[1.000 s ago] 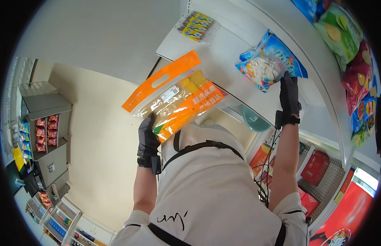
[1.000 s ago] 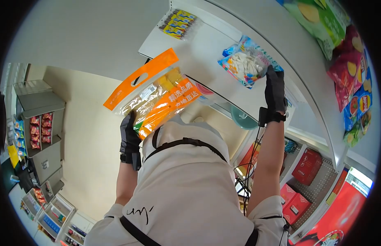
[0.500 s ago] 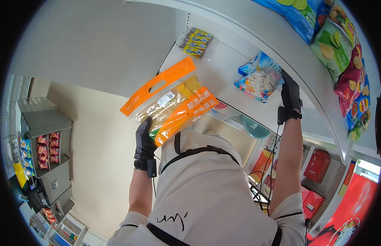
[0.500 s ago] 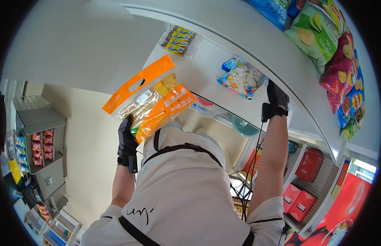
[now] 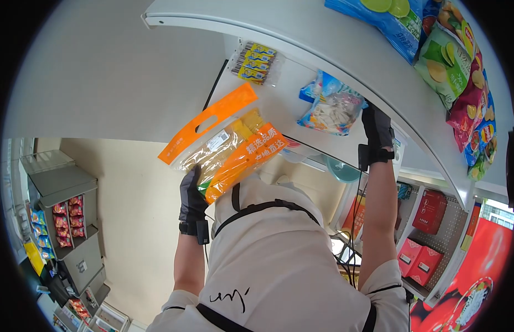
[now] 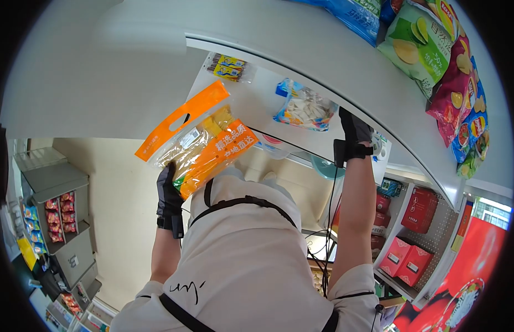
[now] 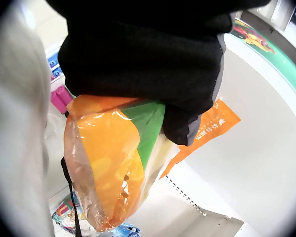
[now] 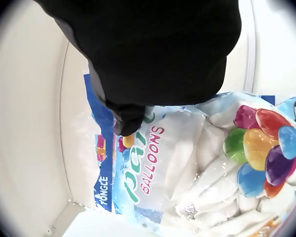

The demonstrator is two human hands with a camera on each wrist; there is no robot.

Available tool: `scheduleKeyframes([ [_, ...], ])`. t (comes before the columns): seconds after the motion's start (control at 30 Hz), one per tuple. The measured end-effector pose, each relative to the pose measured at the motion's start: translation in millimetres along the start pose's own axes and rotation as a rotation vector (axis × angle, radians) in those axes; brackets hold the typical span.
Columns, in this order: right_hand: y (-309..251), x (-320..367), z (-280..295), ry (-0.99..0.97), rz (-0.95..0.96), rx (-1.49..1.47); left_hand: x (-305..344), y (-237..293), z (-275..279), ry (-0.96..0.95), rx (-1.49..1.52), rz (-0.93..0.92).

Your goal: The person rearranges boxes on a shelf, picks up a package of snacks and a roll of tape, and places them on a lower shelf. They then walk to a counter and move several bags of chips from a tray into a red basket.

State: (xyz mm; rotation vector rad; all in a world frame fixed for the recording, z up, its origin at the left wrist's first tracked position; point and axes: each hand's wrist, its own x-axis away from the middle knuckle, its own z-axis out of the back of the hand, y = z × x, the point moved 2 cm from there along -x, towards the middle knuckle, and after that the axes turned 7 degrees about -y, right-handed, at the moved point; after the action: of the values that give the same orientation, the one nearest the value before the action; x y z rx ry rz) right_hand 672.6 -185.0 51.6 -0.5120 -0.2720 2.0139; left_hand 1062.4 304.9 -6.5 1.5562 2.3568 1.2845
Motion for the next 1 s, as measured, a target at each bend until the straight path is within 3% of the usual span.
scheduleKeyframes([
  [0.23, -49, -11, -21, 0.052, 0.112, -0.037, -1, -2, -5, -0.009, -0.016, 0.006],
  [0.5, -10, -4, -75, 0.014, 0.002, -0.059, -7, 7, -9, -0.006, -0.157, -0.022],
  [0.77, -53, 30, -26, -0.071, 0.001, -0.163, -8, 10, -6, -0.052, -0.258, 0.011],
  [0.9, -45, 49, -27, -0.069, -0.076, -0.393, -5, 6, -21, -0.111, -0.25, 0.032],
  [1.0, -46, 81, 1, -0.126, -0.029, -0.338, -2, 6, -33, -0.102, -0.279, 0.01],
])
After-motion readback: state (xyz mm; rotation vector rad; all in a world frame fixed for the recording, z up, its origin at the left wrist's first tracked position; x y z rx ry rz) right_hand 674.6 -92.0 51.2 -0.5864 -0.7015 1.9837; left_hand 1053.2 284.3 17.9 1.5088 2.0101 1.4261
